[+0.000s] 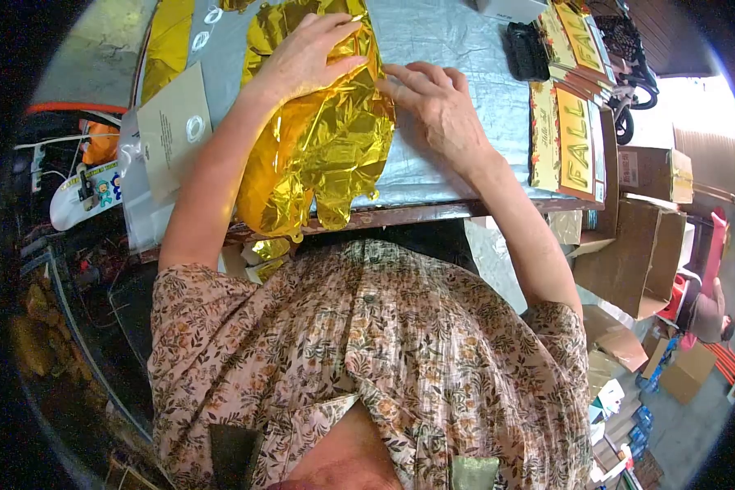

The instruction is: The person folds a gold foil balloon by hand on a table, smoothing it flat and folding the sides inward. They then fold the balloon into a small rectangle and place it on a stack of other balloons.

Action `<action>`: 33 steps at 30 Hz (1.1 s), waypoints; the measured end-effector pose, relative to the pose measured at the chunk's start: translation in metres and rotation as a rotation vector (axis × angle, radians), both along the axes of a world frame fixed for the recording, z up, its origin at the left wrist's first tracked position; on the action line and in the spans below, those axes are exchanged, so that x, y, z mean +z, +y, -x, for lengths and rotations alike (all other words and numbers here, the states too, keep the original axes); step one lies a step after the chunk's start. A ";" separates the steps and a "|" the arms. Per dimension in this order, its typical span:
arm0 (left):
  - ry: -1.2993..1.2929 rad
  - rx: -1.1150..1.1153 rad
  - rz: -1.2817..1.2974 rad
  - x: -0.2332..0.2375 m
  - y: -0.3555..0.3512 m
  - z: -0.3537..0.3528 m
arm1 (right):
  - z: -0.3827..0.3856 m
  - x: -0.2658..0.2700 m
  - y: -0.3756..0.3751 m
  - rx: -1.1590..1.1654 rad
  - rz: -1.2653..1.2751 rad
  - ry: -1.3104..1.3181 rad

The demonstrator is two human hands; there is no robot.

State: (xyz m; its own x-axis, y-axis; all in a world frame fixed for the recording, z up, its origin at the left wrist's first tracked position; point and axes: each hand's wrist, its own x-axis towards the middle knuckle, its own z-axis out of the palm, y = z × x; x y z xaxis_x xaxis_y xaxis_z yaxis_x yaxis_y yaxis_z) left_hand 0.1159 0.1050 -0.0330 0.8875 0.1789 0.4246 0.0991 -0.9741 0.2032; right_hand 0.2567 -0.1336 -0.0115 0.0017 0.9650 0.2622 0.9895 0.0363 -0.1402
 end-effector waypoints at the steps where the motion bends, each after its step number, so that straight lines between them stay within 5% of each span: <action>1: 0.038 0.001 0.023 0.000 0.000 0.000 | -0.006 -0.001 0.009 0.020 -0.026 -0.019; 24: 0.006 0.035 0.207 -0.008 -0.040 0.031 | -0.056 -0.030 0.106 0.069 -0.119 0.152; 29: -0.017 0.045 0.212 -0.009 -0.041 0.031 | -0.070 -0.025 0.145 0.090 -0.076 0.567; 33: -0.015 0.057 0.225 -0.013 -0.041 0.031 | -0.080 -0.025 0.164 0.091 -0.071 0.651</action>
